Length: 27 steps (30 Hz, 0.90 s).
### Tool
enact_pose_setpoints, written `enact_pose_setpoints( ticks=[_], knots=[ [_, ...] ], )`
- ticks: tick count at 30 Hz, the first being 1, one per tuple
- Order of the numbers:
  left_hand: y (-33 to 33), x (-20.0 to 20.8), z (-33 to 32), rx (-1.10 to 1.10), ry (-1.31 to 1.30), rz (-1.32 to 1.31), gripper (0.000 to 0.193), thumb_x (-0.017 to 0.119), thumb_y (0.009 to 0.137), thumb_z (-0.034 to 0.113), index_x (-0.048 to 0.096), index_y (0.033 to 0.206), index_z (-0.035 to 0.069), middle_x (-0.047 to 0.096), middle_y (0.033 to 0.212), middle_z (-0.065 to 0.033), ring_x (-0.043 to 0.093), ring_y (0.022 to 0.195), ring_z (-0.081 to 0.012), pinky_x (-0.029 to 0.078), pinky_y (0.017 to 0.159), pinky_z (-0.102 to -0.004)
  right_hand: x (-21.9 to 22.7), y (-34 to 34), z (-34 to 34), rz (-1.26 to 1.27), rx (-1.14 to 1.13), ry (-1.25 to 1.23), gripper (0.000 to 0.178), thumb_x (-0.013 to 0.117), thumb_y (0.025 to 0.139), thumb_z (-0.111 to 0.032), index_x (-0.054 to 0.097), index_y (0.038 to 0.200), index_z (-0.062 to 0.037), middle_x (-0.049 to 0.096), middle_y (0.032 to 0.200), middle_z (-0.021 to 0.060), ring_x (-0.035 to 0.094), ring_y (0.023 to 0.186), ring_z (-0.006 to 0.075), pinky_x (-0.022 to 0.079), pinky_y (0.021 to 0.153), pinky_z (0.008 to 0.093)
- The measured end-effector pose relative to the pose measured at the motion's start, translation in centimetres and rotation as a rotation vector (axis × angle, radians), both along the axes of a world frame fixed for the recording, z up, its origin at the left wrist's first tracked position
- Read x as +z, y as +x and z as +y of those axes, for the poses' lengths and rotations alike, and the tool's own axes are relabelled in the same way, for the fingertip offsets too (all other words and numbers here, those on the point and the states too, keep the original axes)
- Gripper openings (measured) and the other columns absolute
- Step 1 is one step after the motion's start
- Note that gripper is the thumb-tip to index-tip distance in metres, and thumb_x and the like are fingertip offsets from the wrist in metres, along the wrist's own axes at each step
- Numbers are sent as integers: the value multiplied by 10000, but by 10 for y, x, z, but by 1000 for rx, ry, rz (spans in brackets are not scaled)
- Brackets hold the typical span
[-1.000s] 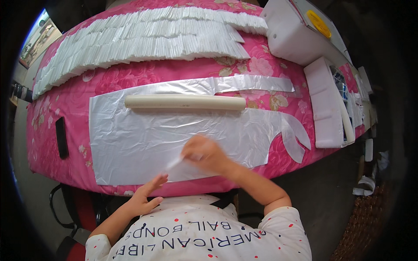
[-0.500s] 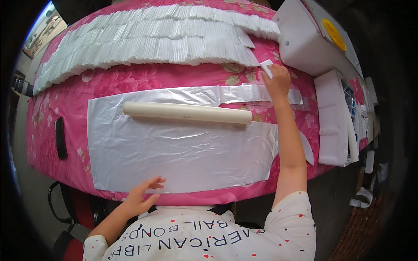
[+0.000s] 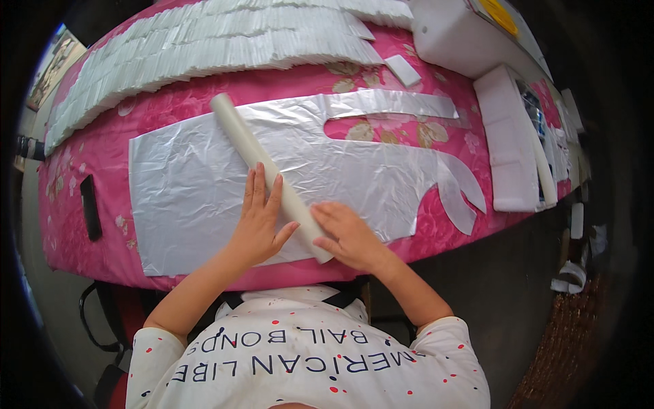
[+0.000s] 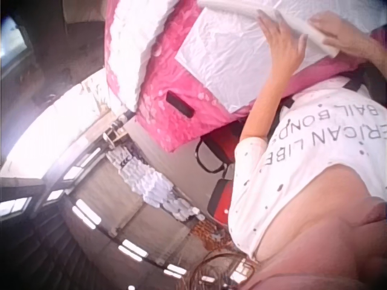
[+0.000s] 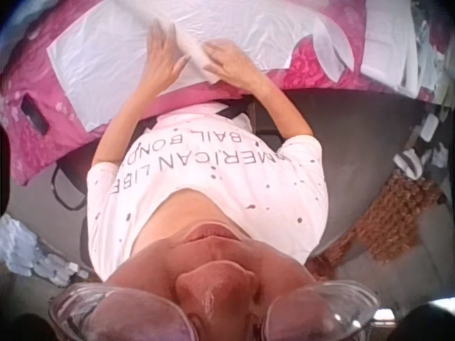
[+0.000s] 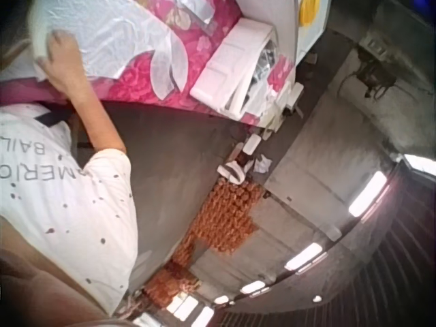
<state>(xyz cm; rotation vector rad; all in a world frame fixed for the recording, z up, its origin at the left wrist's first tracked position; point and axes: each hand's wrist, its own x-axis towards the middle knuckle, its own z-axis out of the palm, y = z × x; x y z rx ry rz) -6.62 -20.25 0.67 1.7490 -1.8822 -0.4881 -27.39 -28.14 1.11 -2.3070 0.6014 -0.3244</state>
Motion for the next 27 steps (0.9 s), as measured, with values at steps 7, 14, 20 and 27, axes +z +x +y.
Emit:
enact_pose_setpoints(
  ticks=[7,14,20,27],
  knots=[
    [-32,5,-9,-130,27,-135,720,635,738,321,354,1349,64,79,1464,-241,51,1345,-444,153,1075,-498,-25,-84,-35,234,-178,-439,567,606,792,-283,445,1278,-41,354,1383,175,325,1285,325,252,1051,425],
    [-53,3,-11,-202,-7,-160,664,662,703,355,466,1267,64,159,1449,-220,89,1343,-425,188,1058,-516,30,-205,-128,1047,-596,-632,459,535,836,-254,487,1234,-33,442,1292,218,339,1263,374,220,1054,474],
    [-57,0,-9,-167,18,-180,683,647,715,356,430,1287,53,155,1448,-222,87,1343,-425,181,1043,-547,53,-119,-89,706,-614,-397,383,482,754,-36,530,1129,29,487,1211,236,412,1165,396,263,1026,468],
    [-59,5,-11,-209,2,-184,680,642,712,344,425,1276,32,161,1445,-231,95,1336,-446,179,1050,-536,-23,-48,-24,166,-213,-345,598,575,813,-261,377,1315,-3,310,1401,192,260,1322,318,204,1080,418]
  ],
)
